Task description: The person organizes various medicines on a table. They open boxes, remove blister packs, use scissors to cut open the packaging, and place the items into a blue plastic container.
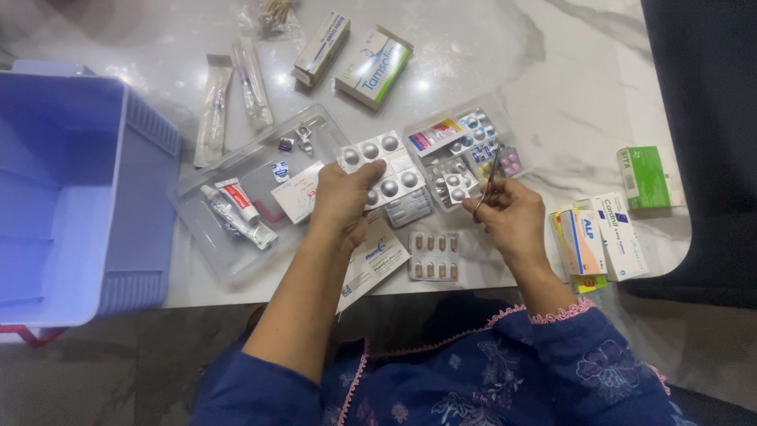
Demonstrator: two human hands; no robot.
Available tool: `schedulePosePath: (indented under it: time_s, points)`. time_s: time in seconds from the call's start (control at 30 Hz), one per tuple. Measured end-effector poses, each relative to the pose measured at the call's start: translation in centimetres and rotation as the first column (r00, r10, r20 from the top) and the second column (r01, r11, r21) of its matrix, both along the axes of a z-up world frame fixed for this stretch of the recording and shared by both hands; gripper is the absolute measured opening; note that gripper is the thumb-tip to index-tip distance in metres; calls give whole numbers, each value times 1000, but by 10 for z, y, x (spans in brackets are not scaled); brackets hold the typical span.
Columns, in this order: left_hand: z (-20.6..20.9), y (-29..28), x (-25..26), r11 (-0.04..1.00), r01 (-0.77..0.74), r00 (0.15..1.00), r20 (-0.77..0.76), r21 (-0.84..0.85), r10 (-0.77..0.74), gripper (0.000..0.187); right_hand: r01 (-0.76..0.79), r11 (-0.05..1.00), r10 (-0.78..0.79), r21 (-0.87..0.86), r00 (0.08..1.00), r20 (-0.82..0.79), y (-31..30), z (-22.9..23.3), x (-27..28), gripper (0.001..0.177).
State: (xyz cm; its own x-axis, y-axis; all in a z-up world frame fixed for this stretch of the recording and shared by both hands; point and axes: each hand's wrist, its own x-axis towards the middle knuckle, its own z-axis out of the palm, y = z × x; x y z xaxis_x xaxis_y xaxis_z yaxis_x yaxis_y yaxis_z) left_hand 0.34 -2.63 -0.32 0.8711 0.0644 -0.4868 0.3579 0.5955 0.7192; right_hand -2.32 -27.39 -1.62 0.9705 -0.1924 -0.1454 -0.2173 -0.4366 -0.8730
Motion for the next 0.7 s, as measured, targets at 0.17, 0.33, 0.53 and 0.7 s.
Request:
schedulePosePath:
  time_s: [0.17,0.33,0.53,0.7]
  points:
    - [0,6,0,1000,4,1000,12,-7,-4,21,-3,1000,0,25,995,101,-13,-11,4,26]
    - [-2,8,-2,1000,22,999,32,15,-22,22,-75,994,91,-79,971,221,-13,0,10,23]
    - [-3,12,-2,997,58,995,74,52,-61,20,-136,990,137,-21,990,21,-6,17,13,21]
    - [11,41,0,988,75,992,91,138,-88,17,-33,999,40,-41,983,178,-47,16,30,31]
